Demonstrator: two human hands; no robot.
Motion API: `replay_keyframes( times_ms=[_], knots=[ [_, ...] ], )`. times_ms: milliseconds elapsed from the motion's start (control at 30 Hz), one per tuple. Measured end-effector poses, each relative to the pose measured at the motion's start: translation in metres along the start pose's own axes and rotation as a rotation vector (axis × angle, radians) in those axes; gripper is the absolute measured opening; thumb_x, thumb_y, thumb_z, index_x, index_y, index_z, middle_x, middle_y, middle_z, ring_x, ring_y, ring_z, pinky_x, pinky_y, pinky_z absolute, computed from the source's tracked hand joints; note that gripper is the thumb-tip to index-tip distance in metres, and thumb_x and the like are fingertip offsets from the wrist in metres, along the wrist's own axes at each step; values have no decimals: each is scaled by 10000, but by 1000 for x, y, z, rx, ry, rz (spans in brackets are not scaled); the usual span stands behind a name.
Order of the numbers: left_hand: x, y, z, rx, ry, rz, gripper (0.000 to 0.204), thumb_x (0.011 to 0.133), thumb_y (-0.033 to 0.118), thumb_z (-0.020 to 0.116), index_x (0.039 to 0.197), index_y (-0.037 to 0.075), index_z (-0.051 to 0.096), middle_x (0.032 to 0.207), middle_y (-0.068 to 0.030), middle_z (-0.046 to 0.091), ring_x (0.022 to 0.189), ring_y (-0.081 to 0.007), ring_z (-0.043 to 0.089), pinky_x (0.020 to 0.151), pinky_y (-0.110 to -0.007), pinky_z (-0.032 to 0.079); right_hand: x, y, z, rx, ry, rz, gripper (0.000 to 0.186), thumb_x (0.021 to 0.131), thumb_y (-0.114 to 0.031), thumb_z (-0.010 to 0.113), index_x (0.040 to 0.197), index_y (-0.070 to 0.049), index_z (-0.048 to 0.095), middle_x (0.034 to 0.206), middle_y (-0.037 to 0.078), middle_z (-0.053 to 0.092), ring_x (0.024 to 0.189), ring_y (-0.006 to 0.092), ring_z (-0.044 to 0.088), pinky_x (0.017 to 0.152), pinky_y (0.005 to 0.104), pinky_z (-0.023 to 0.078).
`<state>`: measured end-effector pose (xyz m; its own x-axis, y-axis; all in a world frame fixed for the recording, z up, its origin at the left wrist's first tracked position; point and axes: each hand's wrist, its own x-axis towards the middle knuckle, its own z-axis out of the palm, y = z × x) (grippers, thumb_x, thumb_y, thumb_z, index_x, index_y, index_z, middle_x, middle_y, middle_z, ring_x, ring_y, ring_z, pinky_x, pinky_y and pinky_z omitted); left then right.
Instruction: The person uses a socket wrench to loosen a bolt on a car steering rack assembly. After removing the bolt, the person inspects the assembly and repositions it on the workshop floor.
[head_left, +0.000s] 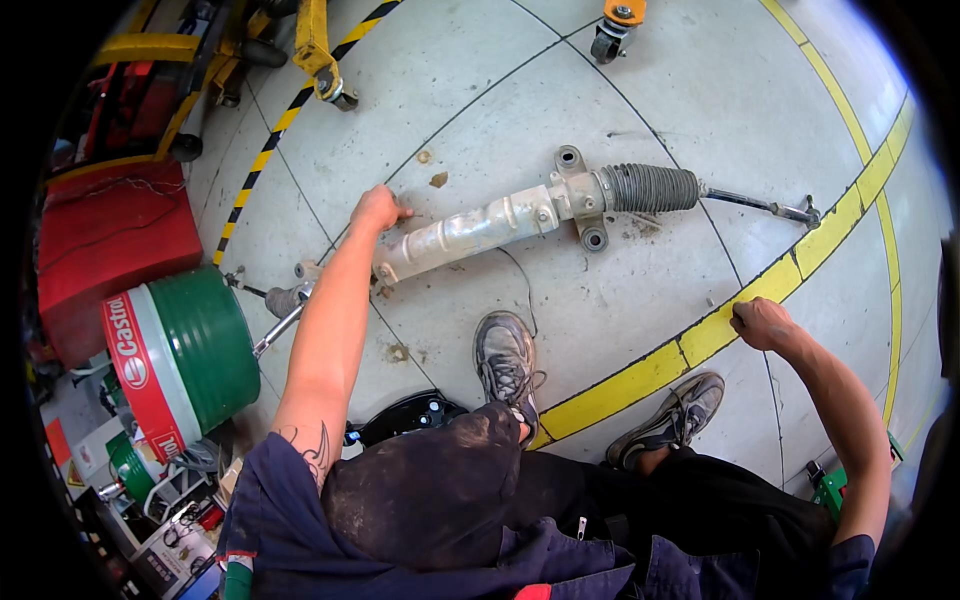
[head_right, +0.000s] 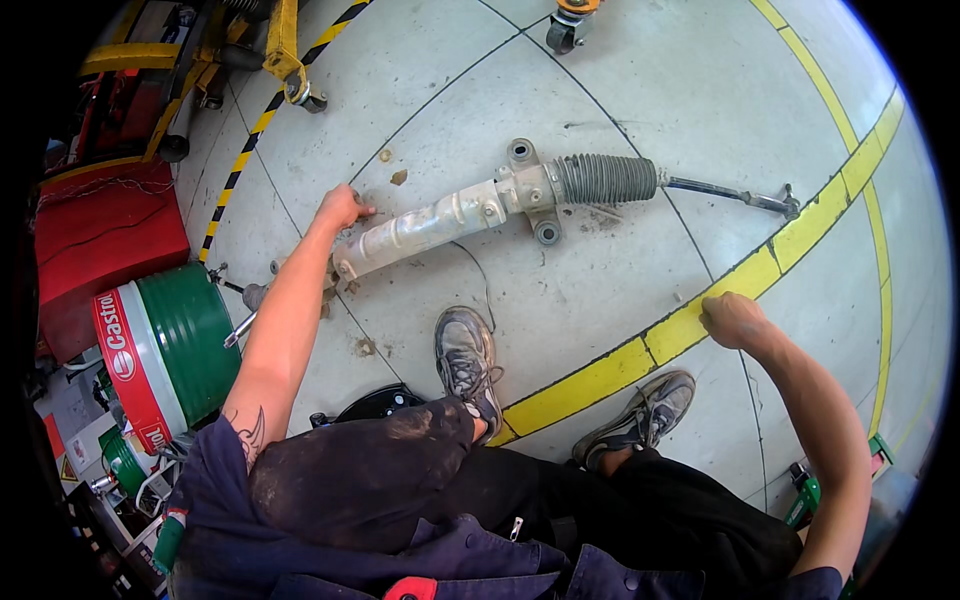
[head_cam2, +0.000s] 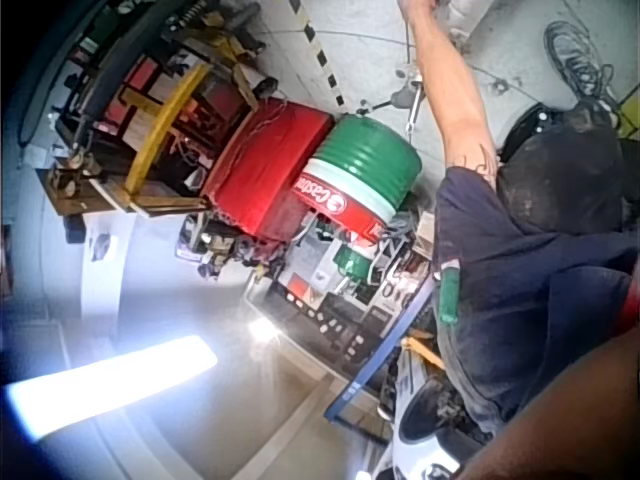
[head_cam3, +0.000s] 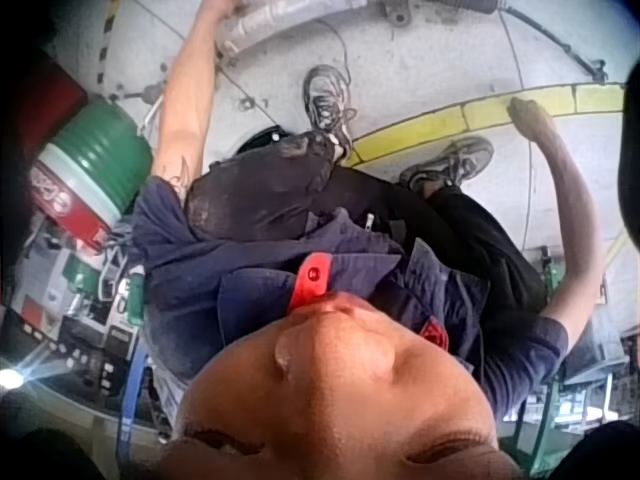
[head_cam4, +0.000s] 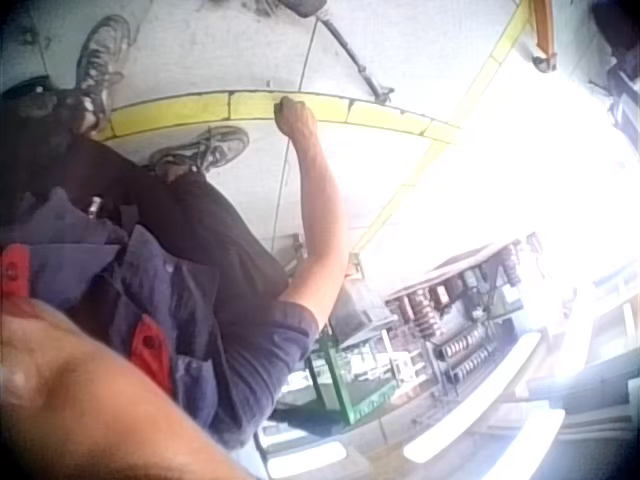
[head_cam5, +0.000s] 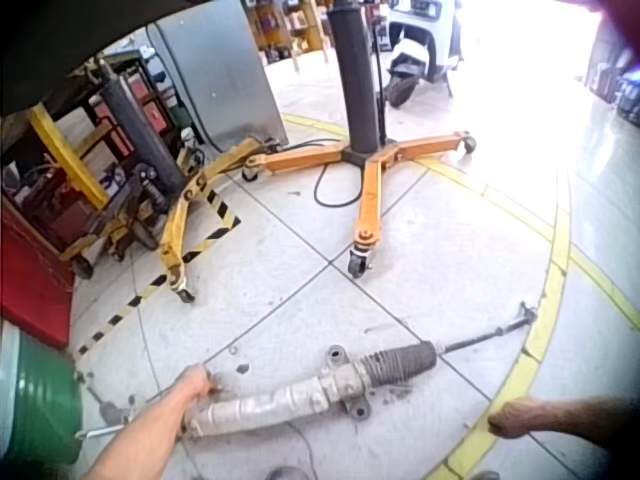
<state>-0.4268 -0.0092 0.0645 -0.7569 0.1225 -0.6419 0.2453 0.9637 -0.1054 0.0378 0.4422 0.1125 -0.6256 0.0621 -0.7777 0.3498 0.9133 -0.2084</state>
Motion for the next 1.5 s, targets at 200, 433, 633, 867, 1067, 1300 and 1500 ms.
replay_keyframes(
  times_ms=[200,433,633,867,1067,1300,1500],
  knots=[
    [-4,-1,-1,13,-6,-44,517,752,395,787,1030,-12,632,1066,-187,671,1009,-328,640,824,-419,517,2,-1,0,-3,2,-1,221,864,-230,536,841,-25,616,780,194,645,764,385,625,684,476,490],
    [-15,9,-7,49,24,-78,490,757,394,781,1030,14,639,1056,-174,676,1002,-324,643,815,-421,519,4,-3,-3,15,-21,6,236,866,-231,516,851,-18,615,808,211,646,793,397,626,704,484,488],
    [-14,4,-1,-10,30,-85,483,763,385,774,1055,27,635,1077,-142,675,1020,-301,640,820,-415,519,4,-6,-6,26,-43,12,241,867,-230,508,855,-14,614,830,216,648,812,403,626,718,490,486],
    [-16,4,3,-38,85,-84,435,778,362,758,1057,49,642,1068,-125,681,1005,-286,646,816,-414,519,10,0,3,14,15,-26,214,857,-229,554,849,-26,623,766,188,644,758,383,625,672,475,491],
    [-15,1,-7,-107,94,-34,387,784,350,746,1002,41,663,989,-153,692,946,-308,658,790,-418,518,10,-6,-7,1,-45,-4,260,868,-246,503,877,-18,627,845,213,652,836,398,627,735,487,490],
    [18,-27,-16,-318,410,60,331,864,331,638,987,26,671,947,-203,682,919,-363,648,800,-433,510,9,-8,-7,6,-20,-5,240,863,-238,521,871,-21,622,825,204,649,820,393,626,718,481,490],
    [16,-9,-6,-316,307,79,279,906,262,557,1016,28,665,986,-211,670,935,-395,629,820,-454,504,9,0,2,-16,-6,-5,210,858,-227,553,864,-28,619,780,188,644,779,382,624,680,472,490]
  ],
)
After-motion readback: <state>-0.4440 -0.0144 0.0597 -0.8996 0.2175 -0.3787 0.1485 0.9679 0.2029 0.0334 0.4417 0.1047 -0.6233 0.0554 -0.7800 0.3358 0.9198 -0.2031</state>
